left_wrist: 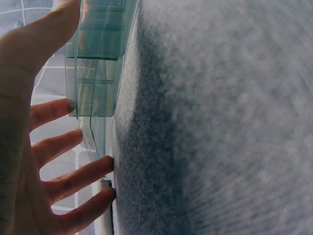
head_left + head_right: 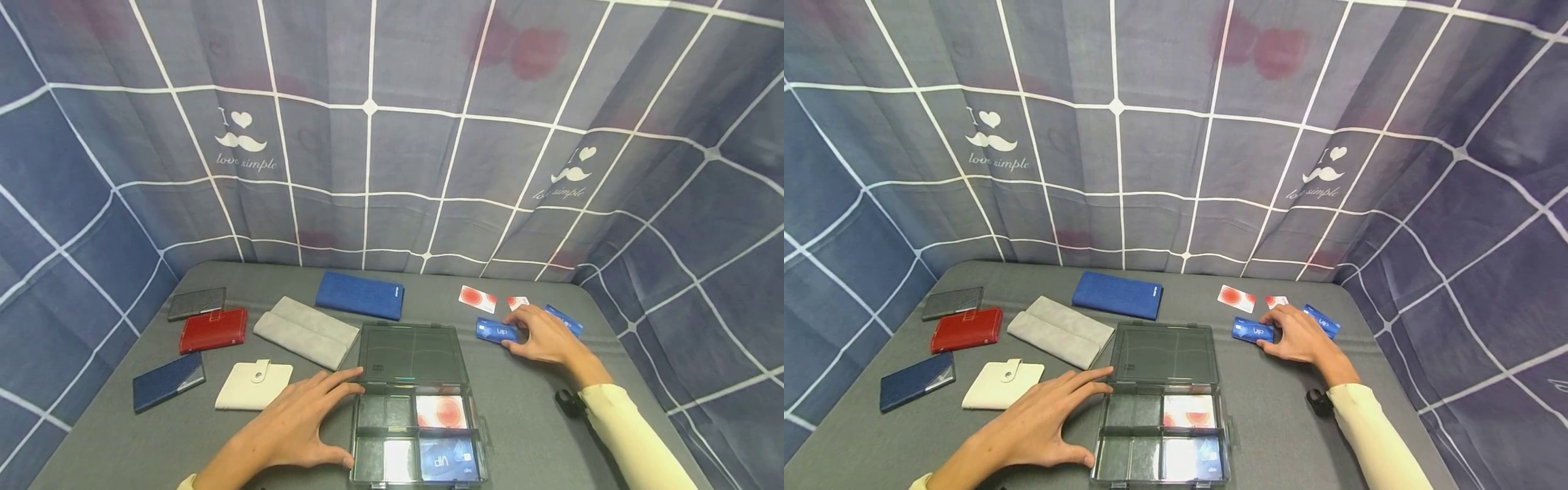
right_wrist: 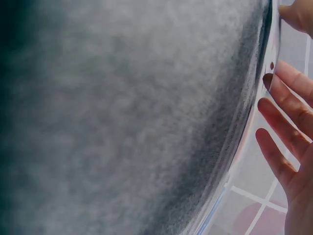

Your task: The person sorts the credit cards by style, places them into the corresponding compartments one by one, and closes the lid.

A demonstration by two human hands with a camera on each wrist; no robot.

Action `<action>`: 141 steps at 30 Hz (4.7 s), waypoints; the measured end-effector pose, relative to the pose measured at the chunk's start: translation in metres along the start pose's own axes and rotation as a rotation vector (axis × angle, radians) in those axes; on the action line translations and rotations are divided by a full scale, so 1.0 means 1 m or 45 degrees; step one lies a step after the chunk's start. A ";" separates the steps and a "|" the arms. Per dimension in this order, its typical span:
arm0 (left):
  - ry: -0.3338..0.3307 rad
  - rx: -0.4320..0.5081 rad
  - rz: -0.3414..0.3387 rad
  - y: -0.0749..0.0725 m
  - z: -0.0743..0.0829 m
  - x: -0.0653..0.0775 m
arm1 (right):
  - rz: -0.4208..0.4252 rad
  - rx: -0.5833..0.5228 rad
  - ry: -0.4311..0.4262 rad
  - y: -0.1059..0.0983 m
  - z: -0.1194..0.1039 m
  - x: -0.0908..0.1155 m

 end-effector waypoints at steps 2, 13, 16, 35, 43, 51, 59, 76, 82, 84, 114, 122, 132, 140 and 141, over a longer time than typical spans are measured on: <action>0.001 0.003 0.002 0.000 0.000 0.000 | 0.027 -0.007 -0.020 -0.003 -0.003 0.002; -0.010 -0.005 -0.010 0.001 0.000 0.001 | 0.129 0.025 -0.148 -0.017 -0.031 0.011; -0.014 -0.005 -0.014 0.001 0.000 0.001 | 0.169 0.020 -0.189 -0.024 -0.043 0.013; 0.006 -0.011 0.014 -0.001 0.001 0.002 | 0.272 -0.069 -0.411 -0.053 -0.133 0.041; -0.019 -0.005 0.002 -0.002 -0.001 0.003 | 0.258 -0.118 -0.483 -0.053 -0.167 0.055; 0.000 -0.011 0.020 -0.001 -0.002 0.003 | 0.229 -0.163 -0.524 -0.047 -0.196 0.074; -0.004 -0.022 0.008 0.001 -0.002 0.003 | 0.218 -0.193 -0.576 -0.041 -0.211 0.088; -0.011 -0.020 -0.013 0.002 -0.001 0.000 | 0.201 -0.064 -0.616 -0.042 -0.226 0.098; -0.026 -0.016 -0.023 0.003 -0.002 0.001 | 0.172 -0.050 -0.630 -0.040 -0.229 0.098; -0.027 -0.013 -0.024 0.003 -0.002 0.001 | 0.169 -0.056 -0.636 -0.039 -0.229 0.098; -0.023 -0.002 -0.018 0.002 0.000 0.001 | 0.262 -0.144 -0.130 -0.040 -0.117 0.047; 0.011 0.000 0.014 0.000 0.001 0.000 | 0.277 -0.075 0.077 -0.032 -0.055 0.037; 0.001 0.000 0.007 0.001 -0.001 0.000 | 0.198 0.013 0.214 -0.024 -0.003 0.019; 0.007 -0.002 0.011 0.000 0.000 0.001 | 0.088 0.056 0.339 -0.018 0.031 0.008; 0.006 -0.001 0.011 0.001 0.000 0.001 | 0.075 0.055 0.347 -0.016 0.033 0.008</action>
Point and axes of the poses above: each hand's wrist, its own x-axis away from the middle knuckle, its own y-axis out of the palm, z = x × y, the point moved 6 cm from there along -x, towards the middle knuckle, and after that the axes turned 14 degrees about z, right-handed, at the moved point
